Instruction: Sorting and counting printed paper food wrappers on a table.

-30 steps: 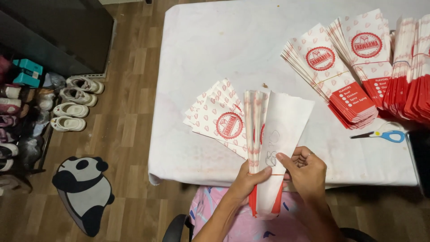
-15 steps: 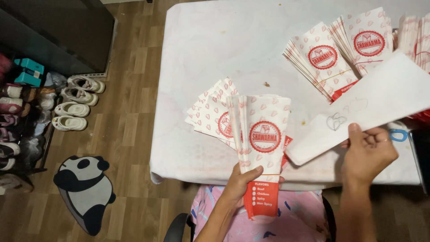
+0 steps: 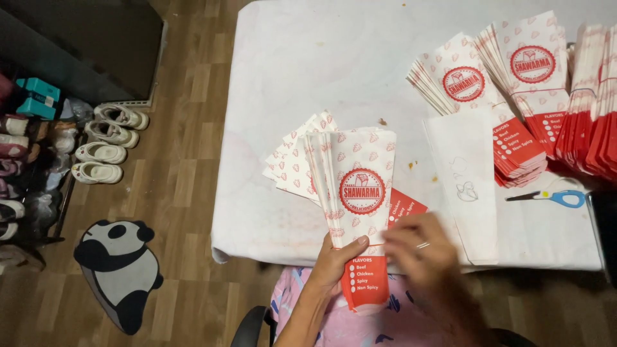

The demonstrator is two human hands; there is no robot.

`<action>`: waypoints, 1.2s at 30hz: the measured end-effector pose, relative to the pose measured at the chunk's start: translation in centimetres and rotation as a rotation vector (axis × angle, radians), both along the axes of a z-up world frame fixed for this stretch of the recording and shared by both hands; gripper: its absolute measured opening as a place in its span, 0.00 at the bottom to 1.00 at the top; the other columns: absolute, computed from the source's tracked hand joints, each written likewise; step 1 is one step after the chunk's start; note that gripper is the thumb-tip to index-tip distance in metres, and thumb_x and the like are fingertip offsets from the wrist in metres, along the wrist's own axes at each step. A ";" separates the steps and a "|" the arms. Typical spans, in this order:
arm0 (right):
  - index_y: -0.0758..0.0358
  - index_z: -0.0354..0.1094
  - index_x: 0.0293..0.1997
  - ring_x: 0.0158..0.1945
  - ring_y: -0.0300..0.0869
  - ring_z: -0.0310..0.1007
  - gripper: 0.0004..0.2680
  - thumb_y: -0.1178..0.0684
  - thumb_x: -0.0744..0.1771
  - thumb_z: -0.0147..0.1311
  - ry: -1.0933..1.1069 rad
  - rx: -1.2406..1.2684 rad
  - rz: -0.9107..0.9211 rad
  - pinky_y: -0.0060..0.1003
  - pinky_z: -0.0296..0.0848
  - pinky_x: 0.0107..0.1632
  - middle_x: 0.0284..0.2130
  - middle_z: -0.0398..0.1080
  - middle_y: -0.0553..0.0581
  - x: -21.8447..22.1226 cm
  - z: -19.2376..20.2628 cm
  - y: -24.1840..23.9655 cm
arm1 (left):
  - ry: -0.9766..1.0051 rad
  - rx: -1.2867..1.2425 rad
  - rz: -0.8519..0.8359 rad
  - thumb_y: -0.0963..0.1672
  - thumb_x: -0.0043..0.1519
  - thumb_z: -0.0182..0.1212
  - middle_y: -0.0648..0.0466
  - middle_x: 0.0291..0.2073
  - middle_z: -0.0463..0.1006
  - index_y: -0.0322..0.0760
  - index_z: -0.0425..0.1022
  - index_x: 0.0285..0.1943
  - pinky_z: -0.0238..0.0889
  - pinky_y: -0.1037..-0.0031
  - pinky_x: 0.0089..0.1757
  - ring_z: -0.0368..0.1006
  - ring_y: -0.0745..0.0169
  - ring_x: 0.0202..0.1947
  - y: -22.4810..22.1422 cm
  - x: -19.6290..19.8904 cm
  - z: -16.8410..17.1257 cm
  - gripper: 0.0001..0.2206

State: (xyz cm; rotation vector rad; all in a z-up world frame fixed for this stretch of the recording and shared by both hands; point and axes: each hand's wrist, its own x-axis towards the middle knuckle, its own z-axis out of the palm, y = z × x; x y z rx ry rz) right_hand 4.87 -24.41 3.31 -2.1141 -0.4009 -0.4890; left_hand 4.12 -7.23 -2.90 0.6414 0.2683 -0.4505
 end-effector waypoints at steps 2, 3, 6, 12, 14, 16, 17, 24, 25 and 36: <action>0.65 0.75 0.43 0.42 0.48 0.67 0.07 0.57 0.63 0.64 -0.040 -0.054 0.161 0.38 0.72 0.44 0.38 0.71 0.59 -0.6 -1.2 1.6 | 0.018 0.025 0.029 0.39 0.58 0.66 0.38 0.51 0.80 0.25 0.71 0.63 0.74 0.63 0.47 0.78 0.47 0.47 -0.2 0.0 0.0 0.22; 0.66 0.72 0.38 0.39 0.48 0.64 0.02 0.59 0.66 0.56 -0.075 -0.126 0.164 0.40 0.66 0.43 0.36 0.68 0.58 -0.7 -1.5 2.0 | 0.080 -0.012 0.072 0.41 0.59 0.64 0.38 0.54 0.79 0.27 0.69 0.65 0.73 0.61 0.50 0.77 0.46 0.50 -0.2 0.1 0.6 0.24; 0.69 0.66 0.35 0.41 0.49 0.62 0.08 0.56 0.70 0.45 -0.102 -0.164 0.284 0.40 0.64 0.44 0.35 0.67 0.59 -2.2 -1.3 1.9 | 0.241 -0.054 0.221 0.43 0.60 0.61 0.38 0.54 0.79 0.29 0.69 0.65 0.71 0.53 0.50 0.76 0.41 0.51 0.2 0.3 0.2 0.23; 0.61 0.58 0.33 0.30 0.45 0.54 0.08 0.57 0.72 0.43 0.114 -0.082 0.764 0.39 0.54 0.34 0.27 0.55 0.53 -3.5 3.0 0.0 | 0.090 -0.307 0.107 0.57 0.61 0.56 0.29 0.53 0.76 0.21 0.66 0.66 0.71 0.54 0.50 0.76 0.35 0.51 3.9 1.0 0.0 0.36; 0.59 0.57 0.31 0.26 0.44 0.52 0.09 0.58 0.72 0.43 0.167 -0.062 0.870 0.40 0.51 0.31 0.24 0.51 0.51 -3.8 3.5 -0.1 | 0.022 -0.296 0.141 0.57 0.61 0.59 0.34 0.47 0.79 0.23 0.69 0.64 0.70 0.55 0.50 0.78 0.36 0.48 4.6 0.9 0.1 0.34; 0.54 0.61 0.27 0.21 0.40 0.57 0.10 0.57 0.70 0.49 0.140 -0.192 0.713 0.38 0.53 0.26 0.19 0.59 0.46 -4.0 3.0 -0.3 | -0.016 -0.393 0.116 0.55 0.62 0.60 0.33 0.50 0.77 0.21 0.65 0.67 0.66 0.53 0.55 0.75 0.36 0.52 4.8 1.0 -0.4 0.34; 0.54 0.61 0.27 0.21 0.40 0.57 0.10 0.57 0.70 0.49 0.142 -0.193 0.706 0.38 0.53 0.26 0.19 0.59 0.46 -4.3 2.6 -0.2 | -0.013 -0.396 0.109 0.55 0.62 0.60 0.33 0.50 0.77 0.21 0.65 0.67 0.66 0.53 0.55 0.75 0.36 0.52 4.5 0.9 0.0 0.34; 0.68 0.67 0.38 0.26 0.45 0.67 0.21 0.42 0.70 0.23 0.319 0.138 0.967 0.38 0.66 0.32 0.28 0.65 0.54 -4.9 2.6 -1.1 | -0.116 -0.508 -0.064 0.52 0.63 0.63 0.36 0.59 0.73 0.22 0.57 0.73 0.65 0.56 0.59 0.74 0.41 0.56 3.6 1.4 -1.6 0.36; 0.72 0.66 0.39 0.25 0.43 0.58 0.39 0.29 0.69 -0.04 0.513 0.101 1.121 0.37 0.58 0.34 0.28 0.56 0.54 -5.0 3.3 -1.9 | -0.114 -0.552 -0.033 0.50 0.64 0.63 0.34 0.56 0.75 0.22 0.57 0.72 0.66 0.53 0.58 0.74 0.38 0.56 3.8 1.7 -1.8 0.34; 0.65 0.78 0.49 0.41 0.47 0.69 0.04 0.62 0.70 0.61 0.083 -0.180 -0.628 0.41 0.70 0.48 0.41 0.74 0.59 -1.2 -6.2 -15.0 | -0.199 -0.190 -0.088 0.42 0.52 0.72 0.34 0.49 0.79 0.20 0.66 0.63 0.68 0.56 0.54 0.78 0.38 0.50 5.2 -0.1 -0.5 0.31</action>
